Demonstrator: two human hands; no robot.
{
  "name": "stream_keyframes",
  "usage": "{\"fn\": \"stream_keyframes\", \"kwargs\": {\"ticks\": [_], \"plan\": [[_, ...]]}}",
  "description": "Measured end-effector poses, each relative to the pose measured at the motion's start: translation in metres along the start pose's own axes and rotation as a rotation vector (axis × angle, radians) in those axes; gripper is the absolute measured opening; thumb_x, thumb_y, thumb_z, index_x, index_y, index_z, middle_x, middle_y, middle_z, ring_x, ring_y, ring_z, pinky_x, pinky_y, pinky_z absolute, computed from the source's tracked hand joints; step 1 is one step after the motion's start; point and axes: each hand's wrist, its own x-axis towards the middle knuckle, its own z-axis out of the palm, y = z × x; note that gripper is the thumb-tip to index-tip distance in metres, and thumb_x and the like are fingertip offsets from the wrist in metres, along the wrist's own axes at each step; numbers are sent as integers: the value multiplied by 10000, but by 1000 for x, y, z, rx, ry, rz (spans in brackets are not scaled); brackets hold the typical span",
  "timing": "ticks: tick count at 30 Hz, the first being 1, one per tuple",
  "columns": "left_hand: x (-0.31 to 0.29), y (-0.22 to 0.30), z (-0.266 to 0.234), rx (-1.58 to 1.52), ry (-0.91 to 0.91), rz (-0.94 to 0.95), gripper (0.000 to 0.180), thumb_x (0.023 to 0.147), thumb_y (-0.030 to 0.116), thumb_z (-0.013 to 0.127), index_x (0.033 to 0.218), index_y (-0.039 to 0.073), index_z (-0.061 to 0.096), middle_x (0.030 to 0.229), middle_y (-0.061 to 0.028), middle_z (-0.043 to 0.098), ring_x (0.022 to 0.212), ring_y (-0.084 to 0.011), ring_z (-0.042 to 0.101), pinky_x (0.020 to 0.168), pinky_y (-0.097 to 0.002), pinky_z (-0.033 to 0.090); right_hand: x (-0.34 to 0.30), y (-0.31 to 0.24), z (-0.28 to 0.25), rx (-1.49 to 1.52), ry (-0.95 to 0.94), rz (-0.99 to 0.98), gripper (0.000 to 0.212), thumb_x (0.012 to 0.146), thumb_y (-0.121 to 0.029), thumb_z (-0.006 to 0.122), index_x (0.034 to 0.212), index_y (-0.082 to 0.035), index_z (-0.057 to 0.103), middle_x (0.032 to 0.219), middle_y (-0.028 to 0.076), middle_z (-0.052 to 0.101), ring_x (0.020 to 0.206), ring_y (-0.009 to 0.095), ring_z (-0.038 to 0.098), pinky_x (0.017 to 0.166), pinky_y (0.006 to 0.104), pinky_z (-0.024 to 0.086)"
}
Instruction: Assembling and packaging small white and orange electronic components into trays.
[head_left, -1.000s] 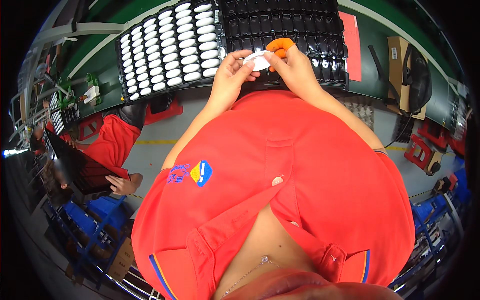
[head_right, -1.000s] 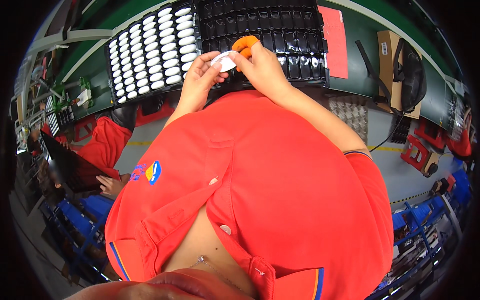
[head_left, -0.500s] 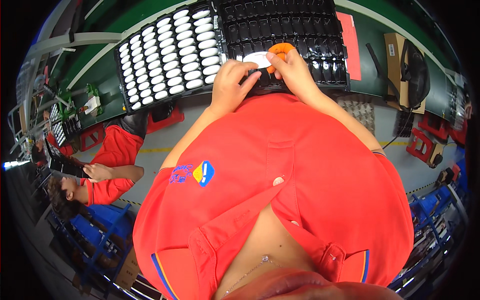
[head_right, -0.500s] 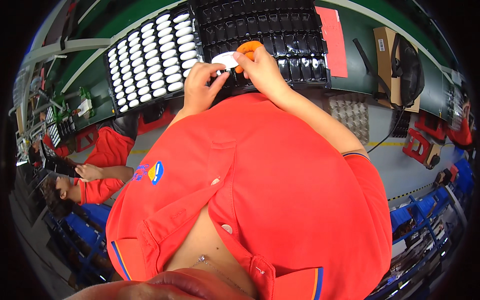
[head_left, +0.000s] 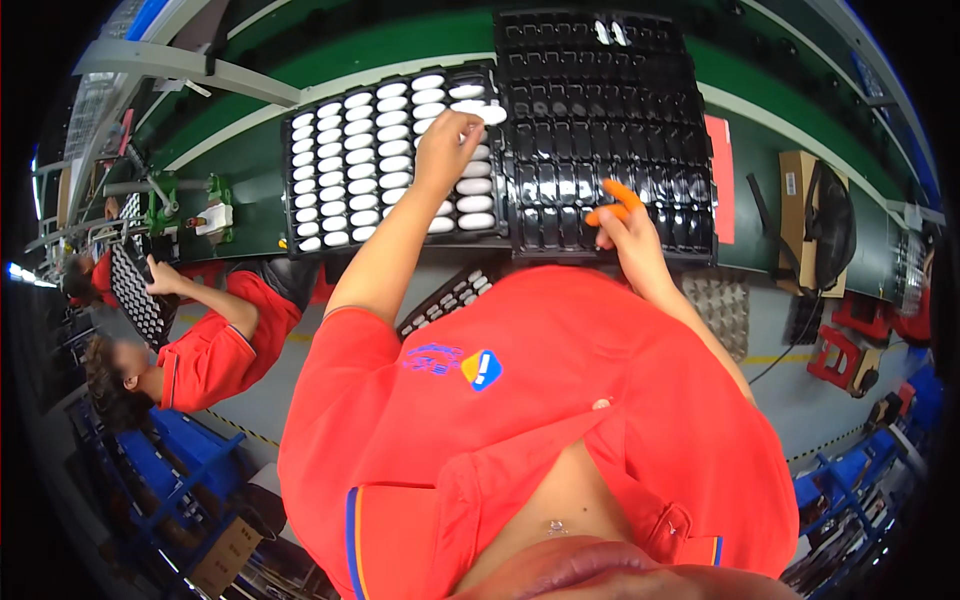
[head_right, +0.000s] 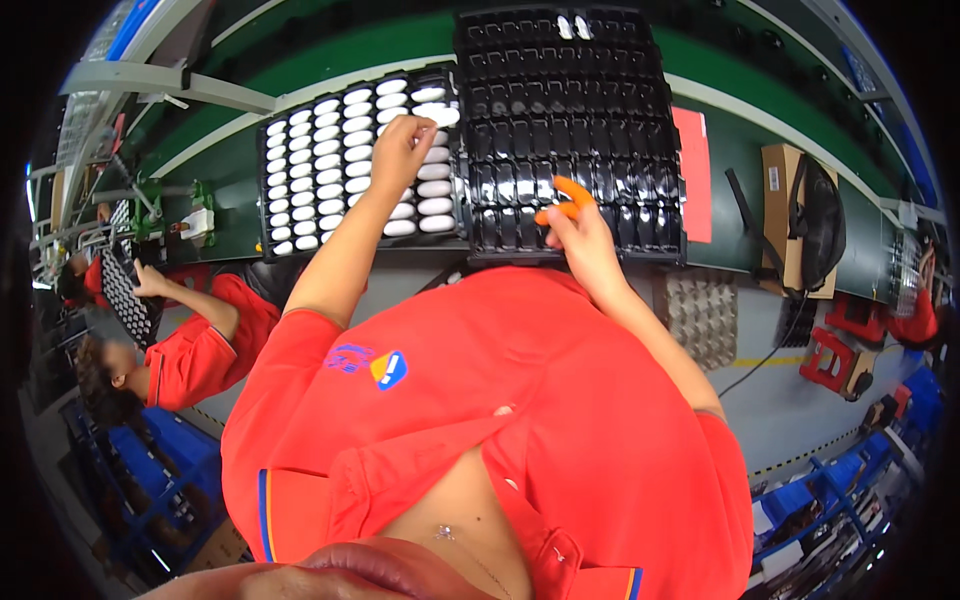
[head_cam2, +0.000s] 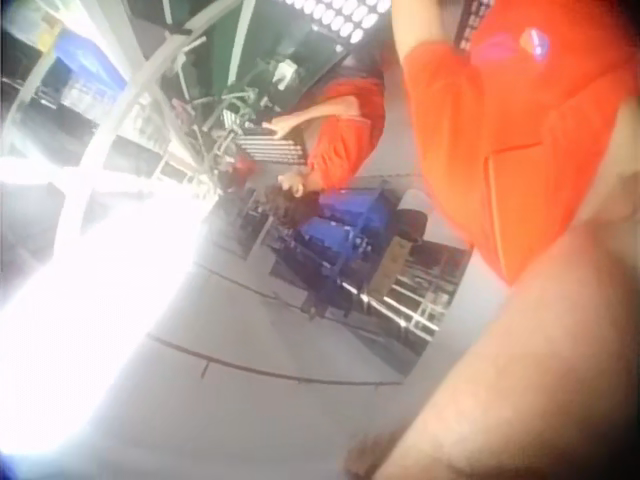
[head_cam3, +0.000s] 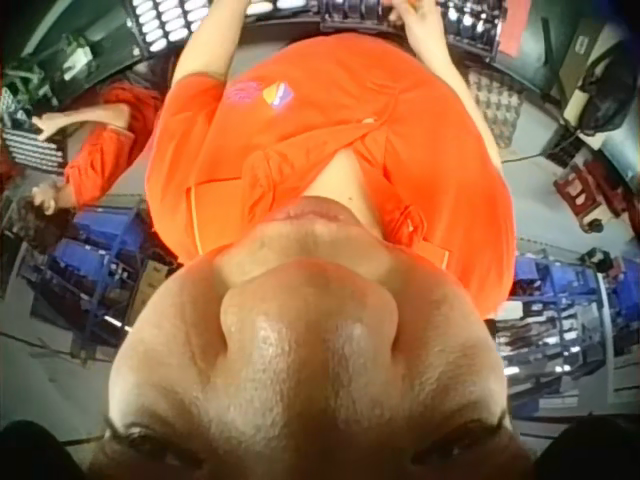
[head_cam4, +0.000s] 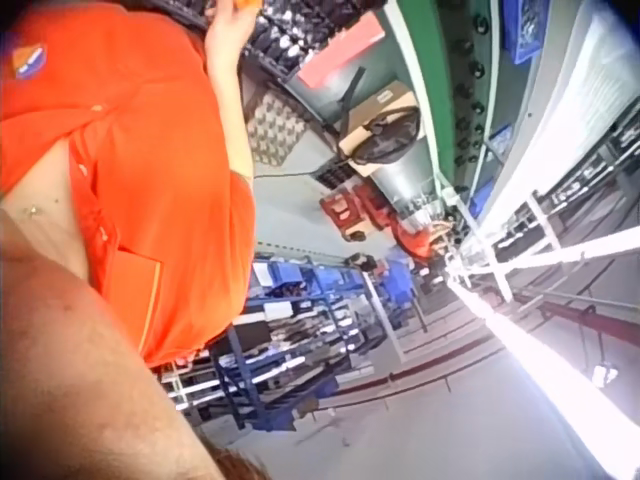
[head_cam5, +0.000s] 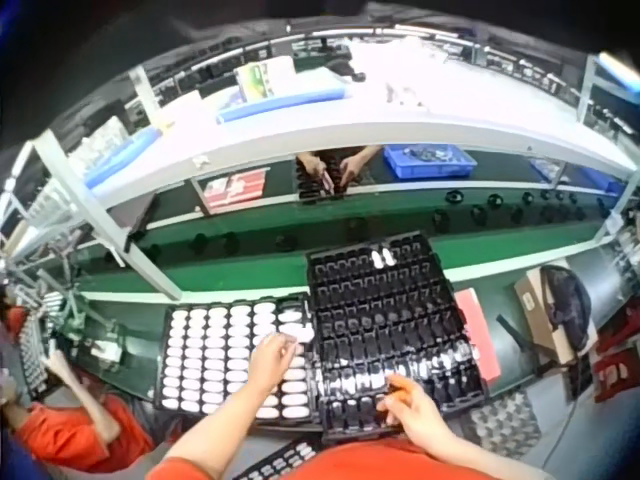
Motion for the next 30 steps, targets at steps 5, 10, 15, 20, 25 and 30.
{"fn": "stream_keyframes", "kwargs": {"ticks": [5, 10, 15, 20, 25, 30], "plan": [[51, -75, 2, 86, 44, 15, 86, 789, 109, 667, 859, 64, 647, 793, -101, 602, 752, -293, 599, 655, -395, 483, -17, 6, 0, -45, 57, 31, 478, 941, -113, 497, 1373, 27, 346, 914, 61, 642, 653, 64, 500, 634, 197, 426], [73, -105, 18, 107, 6, -15, 94, 785, 114, 654, 867, 76, 681, 835, -101, 627, 793, -302, 612, 704, -401, 493, -25, 11, -3, -28, 88, 72, 491, 940, -113, 507, 1380, 25, 340, 943, 61, 637, 669, 59, 498, 648, 199, 433], [76, -113, 27, 174, -89, -25, 107, 806, 137, 620, 857, 94, 703, 868, -89, 648, 840, -298, 626, 737, -396, 503, -28, 7, -6, -2, 104, 79, 443, 934, -120, 515, 1348, -8, 403, 966, 74, 637, 678, 74, 513, 670, 217, 458], [76, -99, 27, 125, -30, -84, 136, 825, 168, 620, 916, 75, 658, 880, -101, 632, 825, -300, 617, 711, -399, 500, -20, 0, -12, -22, 62, 67, 408, 941, -112, 503, 1331, -10, 436, 971, 52, 641, 703, 64, 499, 692, 200, 433], [68, -82, 18, 221, -125, -69, 127, 780, 173, 665, 864, 78, 656, 844, -98, 613, 828, -297, 611, 718, -398, 496, 14, -6, -30, -18, 31, 46, 362, 938, -102, 506, 1289, -15, 487, 952, 41, 650, 700, 53, 499, 682, 191, 422], [73, -79, 16, 219, -239, -155, 171, 762, 185, 694, 888, 77, 651, 867, -93, 610, 823, -277, 613, 713, -382, 496, 83, -28, -57, -135, -19, -127, 341, 921, -111, 518, 1243, 3, 509, 905, 56, 671, 650, 66, 527, 636, 211, 457]]}}
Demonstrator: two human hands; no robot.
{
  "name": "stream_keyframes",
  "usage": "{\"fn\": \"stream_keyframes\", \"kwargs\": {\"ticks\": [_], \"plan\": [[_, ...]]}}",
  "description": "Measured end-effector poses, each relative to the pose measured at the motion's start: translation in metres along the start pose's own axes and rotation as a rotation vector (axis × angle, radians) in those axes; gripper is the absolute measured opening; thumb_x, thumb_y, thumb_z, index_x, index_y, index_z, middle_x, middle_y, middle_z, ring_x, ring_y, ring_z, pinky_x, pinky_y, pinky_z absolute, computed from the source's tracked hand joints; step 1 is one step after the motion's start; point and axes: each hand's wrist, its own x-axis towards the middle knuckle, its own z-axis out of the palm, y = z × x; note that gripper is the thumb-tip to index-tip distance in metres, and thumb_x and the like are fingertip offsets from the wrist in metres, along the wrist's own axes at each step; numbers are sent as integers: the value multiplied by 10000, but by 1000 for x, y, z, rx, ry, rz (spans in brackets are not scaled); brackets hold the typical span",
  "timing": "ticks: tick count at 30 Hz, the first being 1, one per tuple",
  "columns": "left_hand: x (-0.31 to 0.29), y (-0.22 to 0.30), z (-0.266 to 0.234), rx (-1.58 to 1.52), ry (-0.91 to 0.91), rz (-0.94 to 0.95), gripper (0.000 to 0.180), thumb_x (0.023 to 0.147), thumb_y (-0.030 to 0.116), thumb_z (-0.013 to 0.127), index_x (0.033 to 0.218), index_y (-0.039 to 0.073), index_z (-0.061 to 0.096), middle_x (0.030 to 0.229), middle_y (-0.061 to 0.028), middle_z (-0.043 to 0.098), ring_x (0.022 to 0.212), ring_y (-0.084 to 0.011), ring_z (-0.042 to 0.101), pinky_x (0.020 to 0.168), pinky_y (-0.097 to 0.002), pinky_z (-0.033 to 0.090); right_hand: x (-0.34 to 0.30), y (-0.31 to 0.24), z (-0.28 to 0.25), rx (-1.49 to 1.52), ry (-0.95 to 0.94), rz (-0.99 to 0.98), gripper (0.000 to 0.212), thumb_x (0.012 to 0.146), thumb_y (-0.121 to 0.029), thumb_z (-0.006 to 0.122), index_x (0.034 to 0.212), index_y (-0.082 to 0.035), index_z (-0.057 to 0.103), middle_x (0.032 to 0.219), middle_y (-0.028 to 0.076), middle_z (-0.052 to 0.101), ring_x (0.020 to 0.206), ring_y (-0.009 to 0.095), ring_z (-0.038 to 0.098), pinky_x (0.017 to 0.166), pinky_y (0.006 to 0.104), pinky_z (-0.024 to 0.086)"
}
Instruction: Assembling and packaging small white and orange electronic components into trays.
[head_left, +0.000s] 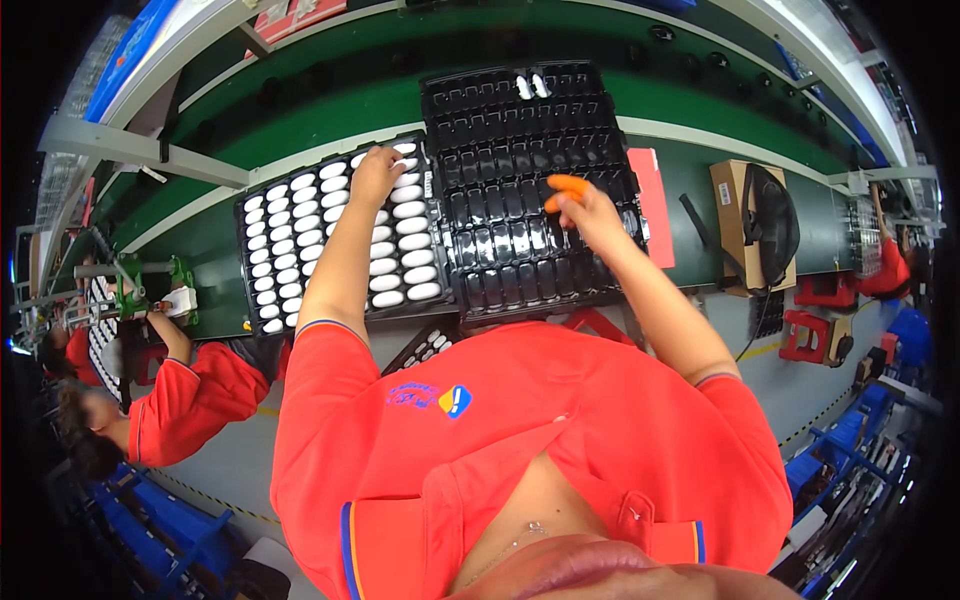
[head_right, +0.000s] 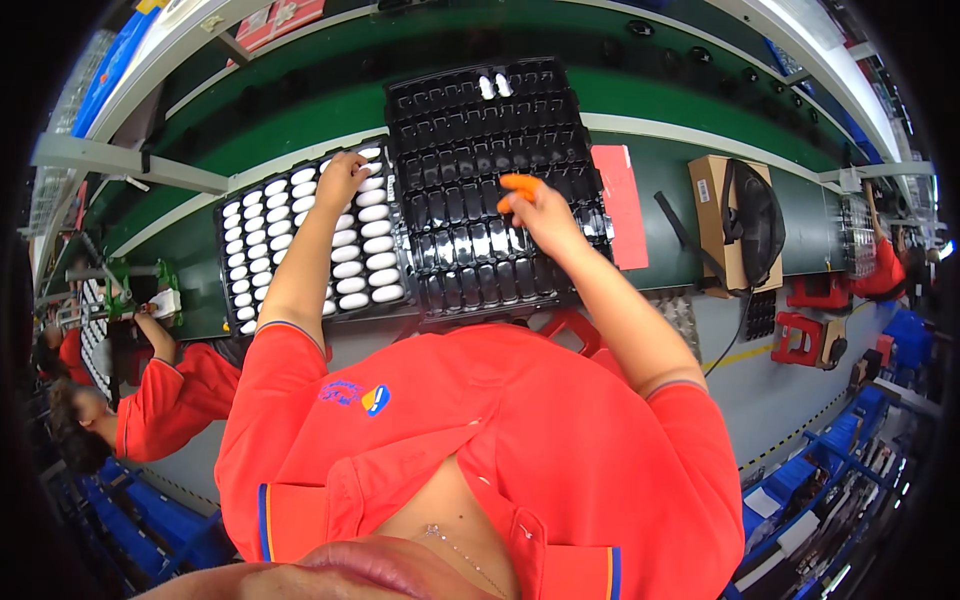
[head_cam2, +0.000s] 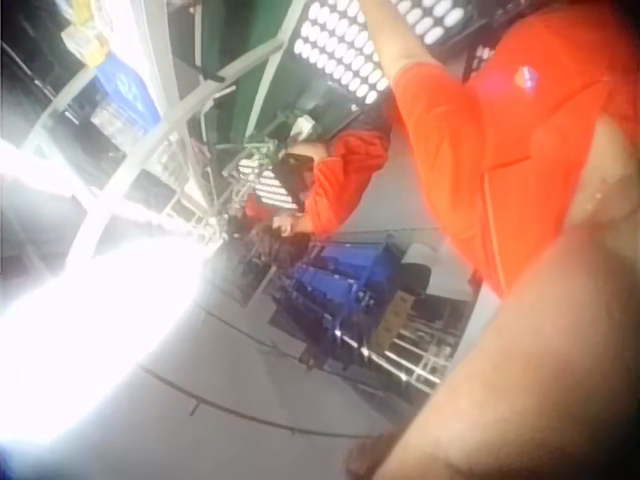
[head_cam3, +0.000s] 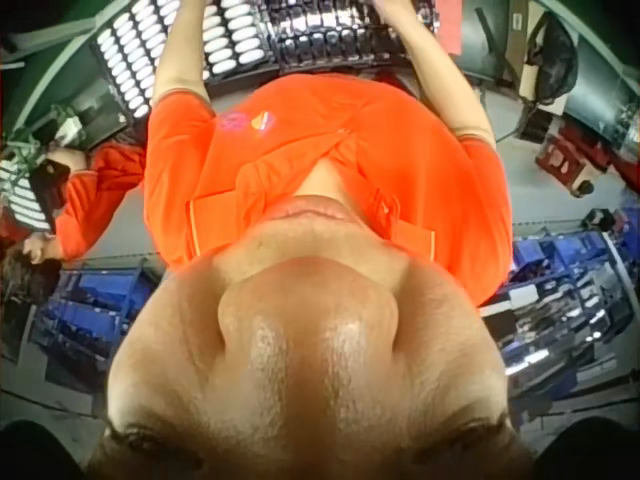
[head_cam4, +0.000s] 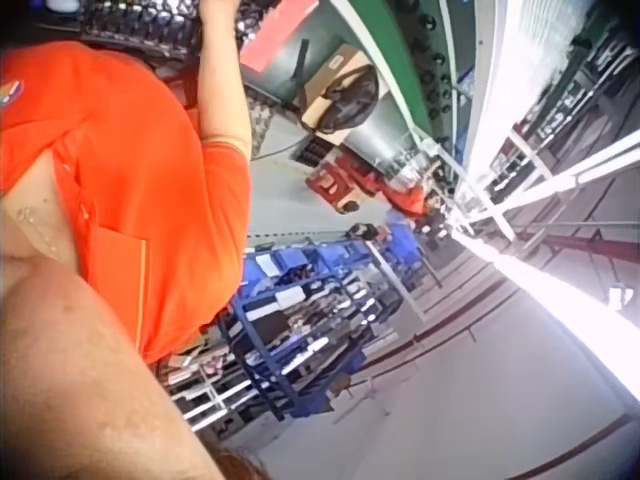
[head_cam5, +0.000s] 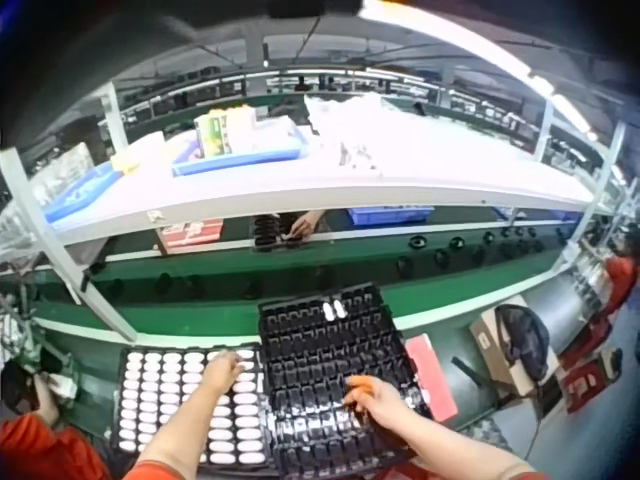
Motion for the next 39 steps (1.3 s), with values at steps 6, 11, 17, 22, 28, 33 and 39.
{"fn": "stream_keyframes", "kwargs": {"ticks": [6, 11, 17, 22, 28, 33, 39], "plan": [[0, 5, -7, 80, -106, 8, 230, 759, 193, 712, 961, 99, 657, 927, -94, 610, 868, -264, 618, 743, -375, 501, 113, -17, -30, -376, 103, -85, 324, 892, -175, 563, 1191, -57, 604, 883, 53, 677, 706, 97, 578, 685, 244, 470], [10, -7, -5, 47, -166, -51, 237, 711, 176, 720, 919, 78, 662, 938, -113, 612, 864, -287, 609, 774, -377, 493, 218, -10, -24, -953, 231, -160, 372, 807, -393, 654, 1021, -89, 679, 1040, 187, 627, 967, 329, 627, 844, 389, 502], [5, -4, -25, -171, -133, -15, 192, 728, 181, 728, 852, 51, 658, 823, -109, 600, 771, -278, 588, 713, -363, 474, 252, -20, 3, -1388, 296, 89, 356, 836, -369, 623, 1117, -152, 644, 1200, 118, 578, 1082, 286, 598, 860, 423, 496], [-45, 13, -40, -302, 81, 63, 172, 789, 177, 727, 888, 76, 629, 1162, -79, 520, 1029, -237, 530, 845, -339, 444, 248, -26, 12, -1335, 268, 123, 333, 849, -258, 572, 1153, -128, 615, 1191, 106, 579, 1070, 274, 605, 858, 426, 478], [-135, 63, -37, -945, 73, -268, 109, 946, 102, 525, 1011, 42, 463, 954, -85, 630, 834, -129, 596, 802, -260, 475, 212, -28, 8, -923, 514, -424, 218, 825, -238, 591, 853, -32, 656, 1067, 168, 599, 901, 307, 629, 773, 435, 502], [-185, 123, -42, -789, -23, -446, 327, 911, 102, 557, 1148, 42, 340, 869, -113, 625, 680, -133, 602, 584, -253, 486, 101, -43, 54, 420, -2, 180, 217, 915, -214, 516, 986, -16, 568, 968, 144, 654, 756, 228, 653, 658, 319, 523], [-185, 164, -54, -566, 79, -127, 443, 823, 133, 674, 1207, 18, 488, 1014, -126, 636, 905, -223, 635, 802, -312, 495, 0, -48, 83, 920, -330, 418, 201, 944, -222, 528, 1032, -42, 543, 863, 41, 611, 646, 96, 528, 592, 244, 453]]}}
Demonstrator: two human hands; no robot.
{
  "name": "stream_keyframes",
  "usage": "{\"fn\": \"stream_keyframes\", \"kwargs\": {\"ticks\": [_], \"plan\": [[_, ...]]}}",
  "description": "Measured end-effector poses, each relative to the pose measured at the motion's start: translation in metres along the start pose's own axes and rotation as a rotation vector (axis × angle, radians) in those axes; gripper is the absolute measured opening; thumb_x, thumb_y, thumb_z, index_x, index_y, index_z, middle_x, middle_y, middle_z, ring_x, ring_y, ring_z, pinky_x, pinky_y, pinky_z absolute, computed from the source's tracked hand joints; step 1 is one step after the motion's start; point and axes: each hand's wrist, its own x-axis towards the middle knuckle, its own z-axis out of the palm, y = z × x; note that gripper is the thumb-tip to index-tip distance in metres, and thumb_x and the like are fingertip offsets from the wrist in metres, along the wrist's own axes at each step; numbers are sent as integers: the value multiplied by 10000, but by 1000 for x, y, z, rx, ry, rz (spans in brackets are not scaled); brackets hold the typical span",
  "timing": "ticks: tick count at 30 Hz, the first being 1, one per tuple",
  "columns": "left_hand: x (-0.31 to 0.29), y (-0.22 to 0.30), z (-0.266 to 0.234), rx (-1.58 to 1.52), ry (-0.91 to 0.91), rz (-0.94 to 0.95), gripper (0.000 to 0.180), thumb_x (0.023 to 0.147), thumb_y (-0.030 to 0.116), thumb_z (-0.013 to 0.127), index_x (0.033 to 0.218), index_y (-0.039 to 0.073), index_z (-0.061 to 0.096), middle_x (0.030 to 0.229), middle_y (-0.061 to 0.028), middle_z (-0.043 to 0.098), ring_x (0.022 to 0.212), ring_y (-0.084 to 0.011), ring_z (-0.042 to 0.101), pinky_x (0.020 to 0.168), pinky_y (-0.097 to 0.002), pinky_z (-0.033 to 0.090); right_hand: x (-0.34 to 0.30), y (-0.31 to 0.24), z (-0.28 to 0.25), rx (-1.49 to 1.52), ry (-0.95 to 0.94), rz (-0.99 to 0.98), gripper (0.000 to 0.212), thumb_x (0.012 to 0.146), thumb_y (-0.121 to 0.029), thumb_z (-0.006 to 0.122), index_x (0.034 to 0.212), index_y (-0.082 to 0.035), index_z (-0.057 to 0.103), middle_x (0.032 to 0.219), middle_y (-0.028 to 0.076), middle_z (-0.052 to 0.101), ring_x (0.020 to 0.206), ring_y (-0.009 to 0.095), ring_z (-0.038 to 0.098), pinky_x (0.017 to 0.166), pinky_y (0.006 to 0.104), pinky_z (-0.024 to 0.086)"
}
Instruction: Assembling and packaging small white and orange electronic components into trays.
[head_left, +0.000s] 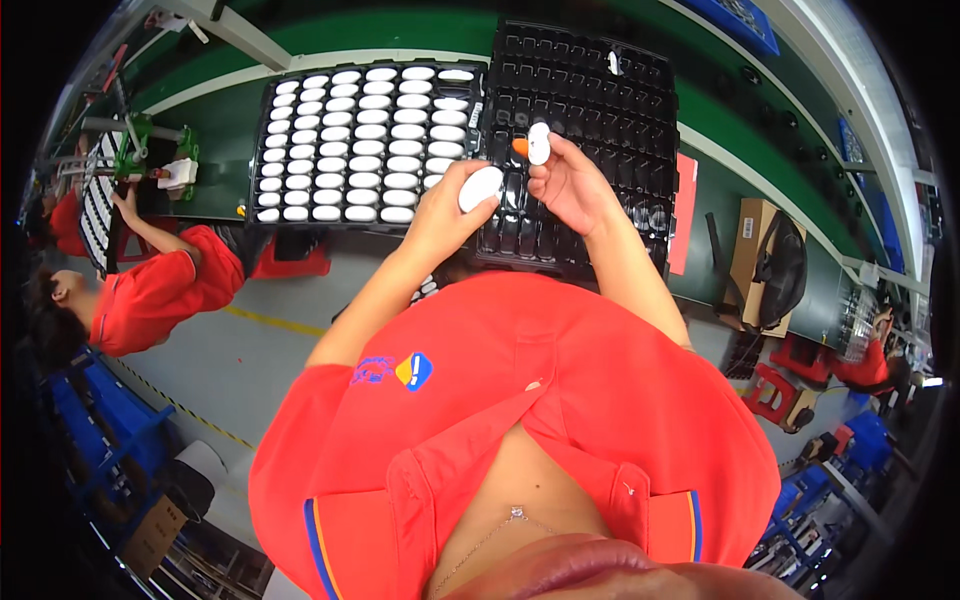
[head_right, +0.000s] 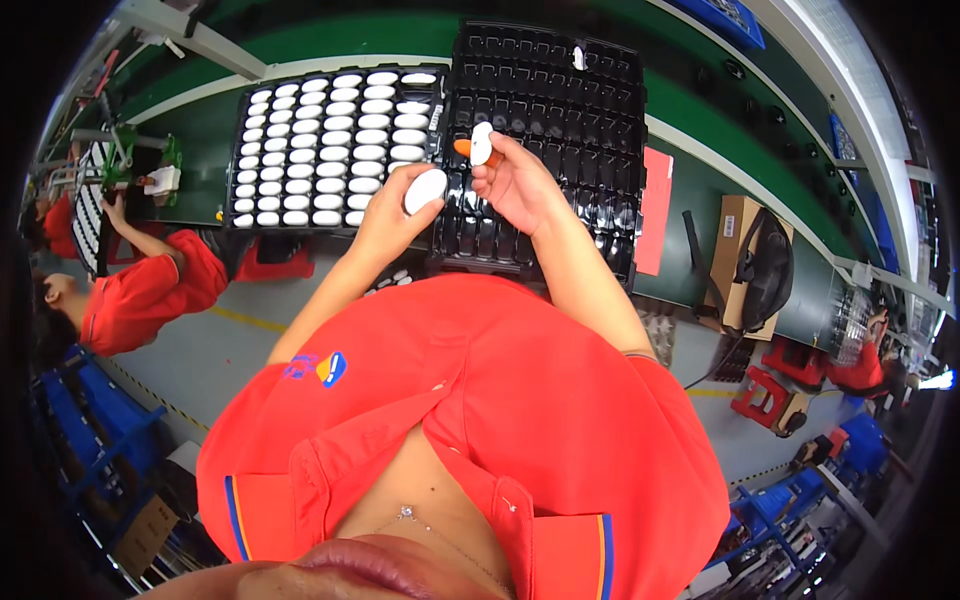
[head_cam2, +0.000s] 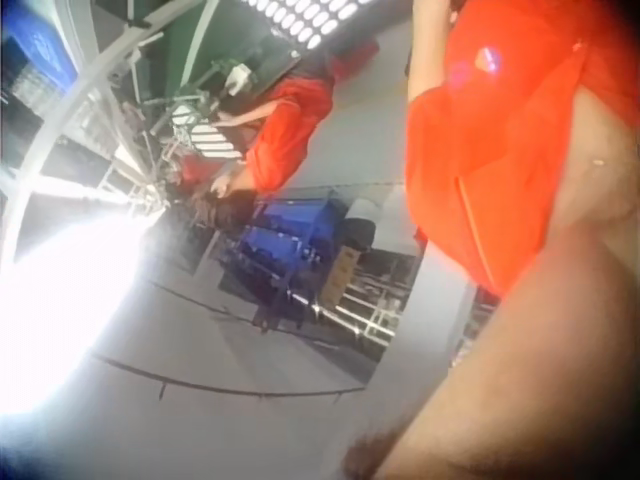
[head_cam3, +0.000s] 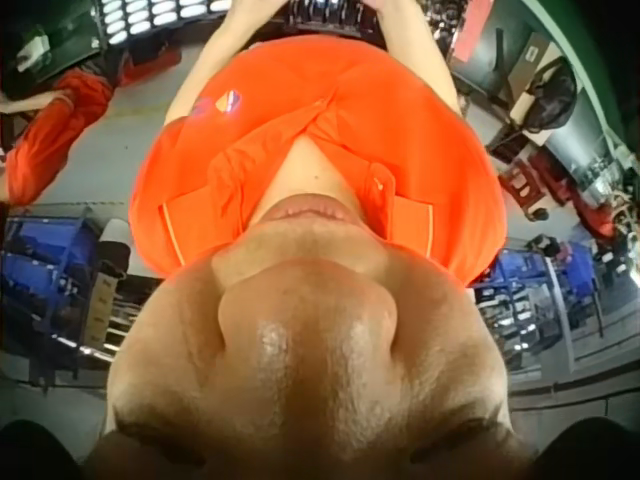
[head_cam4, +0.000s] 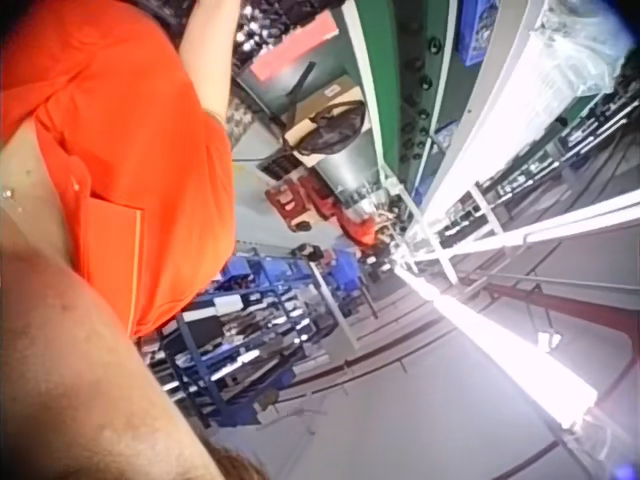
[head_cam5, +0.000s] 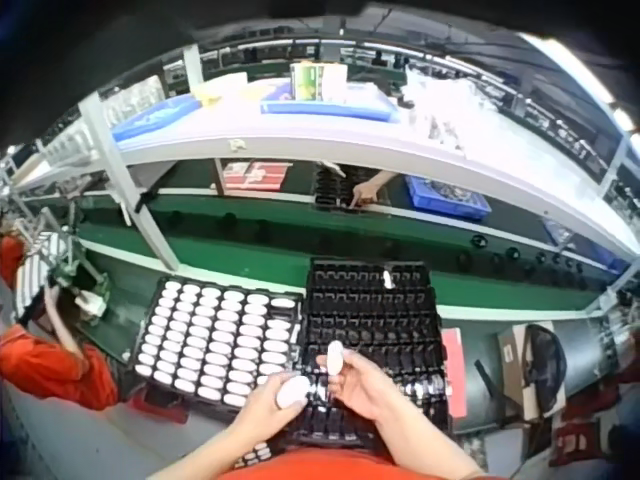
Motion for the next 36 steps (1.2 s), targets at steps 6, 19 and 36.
{"fn": "stream_keyframes", "kwargs": {"ticks": [6, 19, 36], "plan": [[7, 18, -1, -50, -74, 147, 583, 820, 103, 686, 1361, 132, 471, 1086, -104, 532, 948, -176, 553, 804, -265, 471, -42, 14, -4, -265, 4, -267, 243, 910, -143, 590, 1119, -40, 521, 931, 61, 615, 661, 94, 529, 618, 236, 451], [-3, 39, 7, -728, -365, -107, 468, 839, 15, 657, 1259, 6, 450, 1142, -81, 578, 1024, -139, 591, 886, -258, 482, -83, 27, 10, -1147, 173, -770, 286, 888, -50, 605, 1168, -5, 569, 1087, 71, 532, 876, 109, 581, 719, 231, 500], [-21, 42, 8, -784, -303, -21, 467, 830, 26, 681, 1243, 23, 464, 1133, -88, 588, 1022, -131, 590, 876, -253, 494, -95, 44, 23, -1370, 230, -1057, 228, 805, -96, 701, 1020, -63, 633, 949, 66, 510, 821, 147, 547, 678, 243, 468]]}}
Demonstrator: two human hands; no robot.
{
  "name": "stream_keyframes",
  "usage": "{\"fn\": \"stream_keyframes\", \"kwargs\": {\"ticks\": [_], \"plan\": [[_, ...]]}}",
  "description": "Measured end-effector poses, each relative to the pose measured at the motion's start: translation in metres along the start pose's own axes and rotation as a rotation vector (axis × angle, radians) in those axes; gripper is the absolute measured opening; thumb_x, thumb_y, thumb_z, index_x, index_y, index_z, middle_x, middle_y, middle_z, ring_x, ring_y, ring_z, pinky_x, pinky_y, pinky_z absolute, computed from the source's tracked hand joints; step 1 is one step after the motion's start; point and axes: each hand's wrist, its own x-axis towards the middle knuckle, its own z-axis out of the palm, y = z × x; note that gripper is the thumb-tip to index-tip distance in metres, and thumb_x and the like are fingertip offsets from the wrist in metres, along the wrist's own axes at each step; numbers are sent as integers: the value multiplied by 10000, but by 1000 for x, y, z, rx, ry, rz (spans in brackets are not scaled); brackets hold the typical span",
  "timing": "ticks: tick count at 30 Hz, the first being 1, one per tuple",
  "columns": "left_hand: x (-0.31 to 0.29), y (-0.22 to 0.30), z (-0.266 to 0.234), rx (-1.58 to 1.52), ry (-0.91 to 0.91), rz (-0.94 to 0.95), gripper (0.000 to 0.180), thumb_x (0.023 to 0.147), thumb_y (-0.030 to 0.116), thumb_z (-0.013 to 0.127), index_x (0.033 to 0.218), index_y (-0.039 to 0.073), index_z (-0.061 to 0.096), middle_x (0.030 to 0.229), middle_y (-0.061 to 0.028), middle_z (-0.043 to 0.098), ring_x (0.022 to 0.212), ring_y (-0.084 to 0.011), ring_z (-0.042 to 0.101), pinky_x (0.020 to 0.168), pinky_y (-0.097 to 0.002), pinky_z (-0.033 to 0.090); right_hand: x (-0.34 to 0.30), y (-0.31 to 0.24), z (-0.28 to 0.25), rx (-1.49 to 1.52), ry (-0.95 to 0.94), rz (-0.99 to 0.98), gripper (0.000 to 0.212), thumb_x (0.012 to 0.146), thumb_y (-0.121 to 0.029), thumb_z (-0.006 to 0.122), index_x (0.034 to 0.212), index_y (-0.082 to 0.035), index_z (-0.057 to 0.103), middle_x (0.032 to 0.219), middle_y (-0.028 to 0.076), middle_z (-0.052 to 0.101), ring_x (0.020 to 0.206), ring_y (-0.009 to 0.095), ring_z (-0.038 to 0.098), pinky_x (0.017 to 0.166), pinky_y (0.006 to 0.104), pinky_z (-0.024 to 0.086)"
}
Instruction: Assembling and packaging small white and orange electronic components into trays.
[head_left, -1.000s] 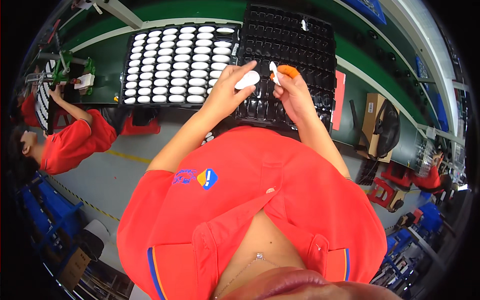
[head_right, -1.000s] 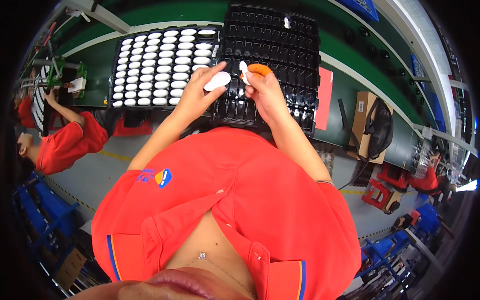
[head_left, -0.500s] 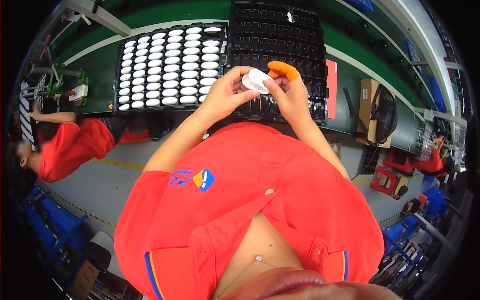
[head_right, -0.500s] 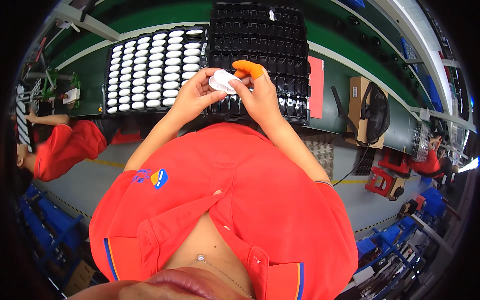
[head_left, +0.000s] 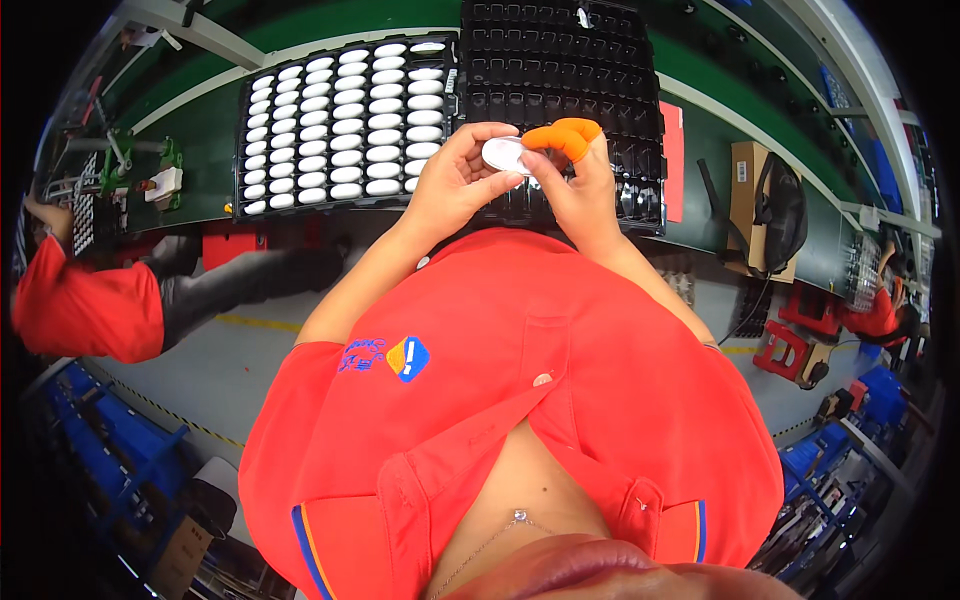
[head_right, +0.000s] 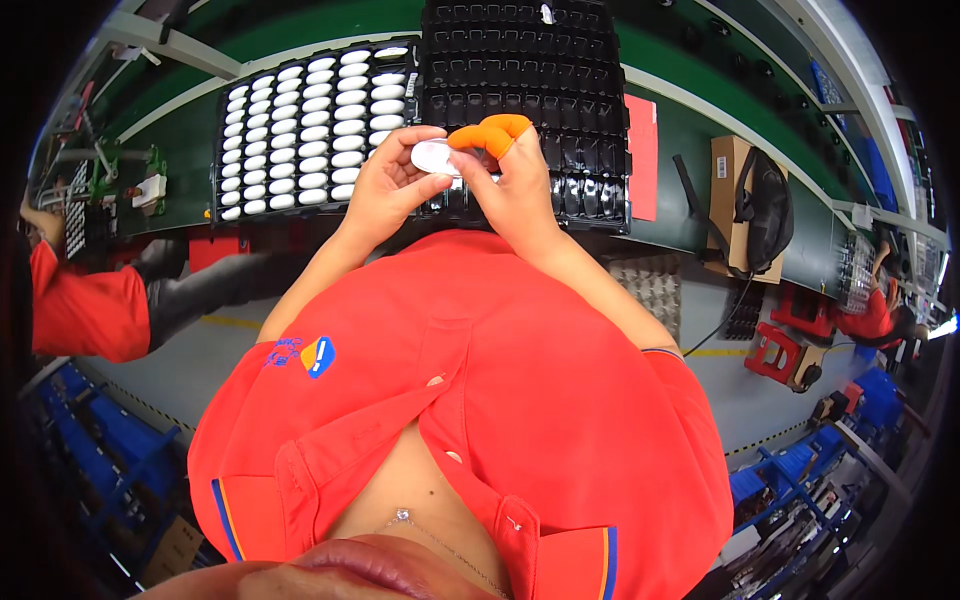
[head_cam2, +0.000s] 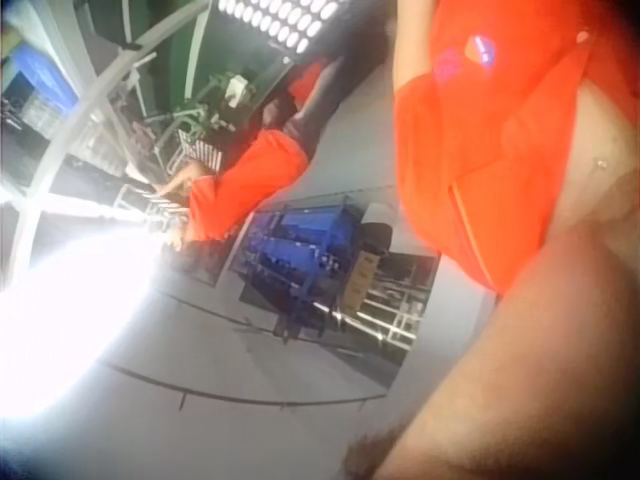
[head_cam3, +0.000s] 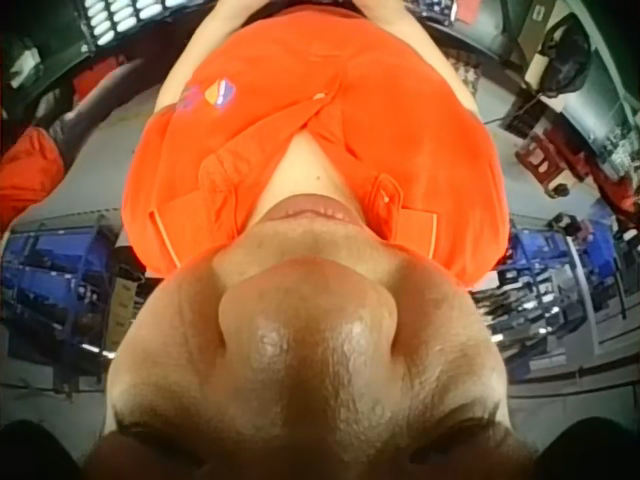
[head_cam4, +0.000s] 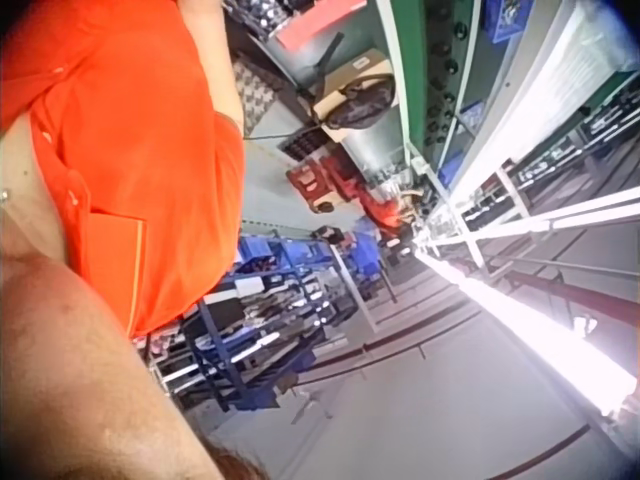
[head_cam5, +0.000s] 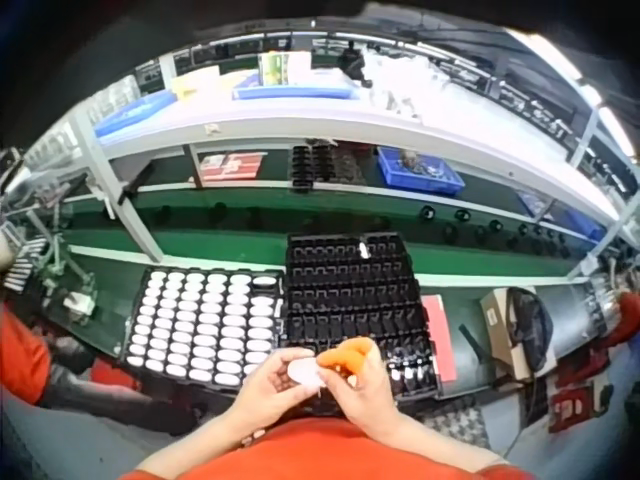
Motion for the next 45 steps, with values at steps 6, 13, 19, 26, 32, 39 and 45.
{"fn": "stream_keyframes", "kwargs": {"ticks": [6, 13, 19, 26, 32, 39, 45], "plan": [[0, 0, 2, 10, -13, 56, 467, 833, 16, 670, 1248, 27, 455, 1176, -86, 563, 1060, -139, 569, 911, -268, 473, 3, 3, -1, 634, -87, 479, 381, 858, -104, 654, 1192, -8, 499, 1134, 73, 495, 832, 88, 517, 716, 236, 443], [6, 0, 5, 108, 49, 134, 372, 916, 161, 601, 1239, 11, 494, 1116, -74, 581, 926, -117, 594, 782, -238, 483, 1, 5, -8, 711, -137, 533, 264, 916, -160, 602, 1116, -4, 530, 945, 62, 608, 769, 97, 560, 685, 239, 460], [9, 6, 9, 65, 79, -116, 316, 935, 192, 579, 1175, -14, 566, 1063, -97, 604, 811, -98, 602, 718, -219, 490, 0, 8, -11, 582, -114, 497, 231, 932, -161, 584, 1099, -7, 542, 922, 58, 619, 759, 88, 568, 684, 226, 474], [12, -1, 8, 194, 105, -17, 355, 939, 87, 529, 1291, 46, 536, 1084, -60, 559, 914, -115, 586, 790, -243, 500, 5, 12, -10, 631, -159, 485, 249, 933, -158, 581, 1124, -4, 540, 913, 56, 622, 745, 91, 571, 700, 235, 483], [13, 4, 10, 209, 81, 2, 390, 939, 50, 442, 1323, 57, 508, 1126, -69, 536, 1007, -120, 547, 834, -252, 485, 9, 16, -10, 696, -183, 544, 260, 942, -177, 562, 1129, 2, 543, 922, 62, 624, 750, 106, 585, 722, 248, 489], [17, 0, 10, 77, 149, -147, 347, 941, 81, 428, 1274, 26, 506, 989, -51, 605, 843, -86, 566, 736, -226, 460, 8, 19, -8, 587, -164, 515, 280, 945, -184, 558, 1147, 9, 535, 916, 68, 632, 785, 106, 601, 749, 249, 487], [18, 1, 10, 14, 211, -213, 340, 942, 88, 446, 1266, 16, 523, 912, -36, 631, 769, -65, 549, 704, -210, 448, 7, 17, -7, 579, -150, 501, 299, 935, -149, 572, 1184, 9, 522, 995, 73, 619, 830, 100, 595, 774, 244, 483]]}}
